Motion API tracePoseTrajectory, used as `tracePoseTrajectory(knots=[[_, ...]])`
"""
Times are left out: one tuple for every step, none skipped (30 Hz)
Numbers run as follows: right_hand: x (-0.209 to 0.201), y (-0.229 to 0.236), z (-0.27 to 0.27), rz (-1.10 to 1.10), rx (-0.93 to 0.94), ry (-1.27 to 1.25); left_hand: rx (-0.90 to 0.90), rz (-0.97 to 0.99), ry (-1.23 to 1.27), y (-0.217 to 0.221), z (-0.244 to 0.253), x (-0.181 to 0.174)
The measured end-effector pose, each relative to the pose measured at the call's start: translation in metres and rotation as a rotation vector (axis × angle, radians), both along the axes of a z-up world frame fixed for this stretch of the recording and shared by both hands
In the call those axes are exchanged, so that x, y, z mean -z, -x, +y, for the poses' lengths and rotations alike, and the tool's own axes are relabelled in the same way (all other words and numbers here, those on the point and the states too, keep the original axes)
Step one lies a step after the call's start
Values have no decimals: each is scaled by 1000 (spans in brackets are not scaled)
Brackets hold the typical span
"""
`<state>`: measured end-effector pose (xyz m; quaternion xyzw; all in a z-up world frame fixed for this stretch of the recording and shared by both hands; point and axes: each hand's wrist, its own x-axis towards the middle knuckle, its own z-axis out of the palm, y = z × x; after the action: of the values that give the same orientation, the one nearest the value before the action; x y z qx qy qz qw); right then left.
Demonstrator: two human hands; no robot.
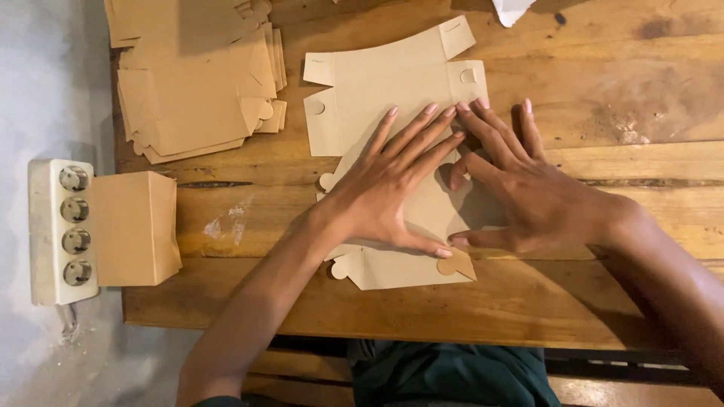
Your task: The person folds a flat cardboard box blank along pre-scored lines, then folds and tucks the side flaps to form a small rectangular box. The hands work on a wooden table with stacks of similar blanks and finished boxes nearby.
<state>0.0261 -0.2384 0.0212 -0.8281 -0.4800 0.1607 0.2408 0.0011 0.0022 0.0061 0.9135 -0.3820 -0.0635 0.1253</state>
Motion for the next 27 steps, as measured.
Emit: tracePoseTrajectory(knots=[[1,-1,-1,3,-3,3,-3,3,3,-1,0,1],[3,-2,-1,8,-4,7,-2,3,-12,-2,-1,2],[4,-3,0,12,-8,12,-5,3,-27,-2,1,2],[4,-2,0,15,-14,13,-11,6,-25,1,1,3],[4,-2,0,16,-8,12,-8,-5,-18,1,2,2],[3,-1,0,18,-2,10,-4,-15,-11,1,2,2],[2,0,0,20,-2,10,-4,-14,-11,1,2,3],[2,1,0,9,3,11,-1,-20,-18,1,2,4],[1,1,0,-2,6,11,0,-25,-25,2,3,5],[3,3,0,0,4,9,-2,-23,-27,2,3,6],[5,3,1,-32,10,10,-5,-19,-30,2,3,7],[7,4,0,-65,17,11,-7,-14,-32,2,2,7],[8,4,1,-67,20,10,-3,-16,-33,2,3,7],[8,4,2,-85,18,28,-8,-11,-24,2,2,7],[8,5,2,-102,18,47,-10,-6,-15,1,1,6],[8,7,3,-104,24,46,-5,-7,-16,2,1,8],[6,7,4,-87,16,84,-4,-1,-19,2,1,10],[5,7,5,-69,10,121,-3,6,-23,1,2,11],[5,8,3,-73,12,119,-1,2,-25,1,1,12],[5,8,2,-84,-11,99,-4,-7,-26,1,1,13],[6,8,1,-93,-36,78,-8,-14,-28,1,1,14],[6,7,1,-96,-36,76,-8,-16,-30,2,3,13],[6,7,0,-108,-49,91,-6,-13,-21,1,2,13],[6,6,-1,-120,-63,107,-4,-10,-11,1,2,13],[6,6,-2,-119,-59,106,0,-9,-12,1,2,13],[7,6,-3,-101,-55,106,-5,-13,-14,1,1,14],[8,6,-3,-82,-52,104,-10,-16,-17,1,2,14]])
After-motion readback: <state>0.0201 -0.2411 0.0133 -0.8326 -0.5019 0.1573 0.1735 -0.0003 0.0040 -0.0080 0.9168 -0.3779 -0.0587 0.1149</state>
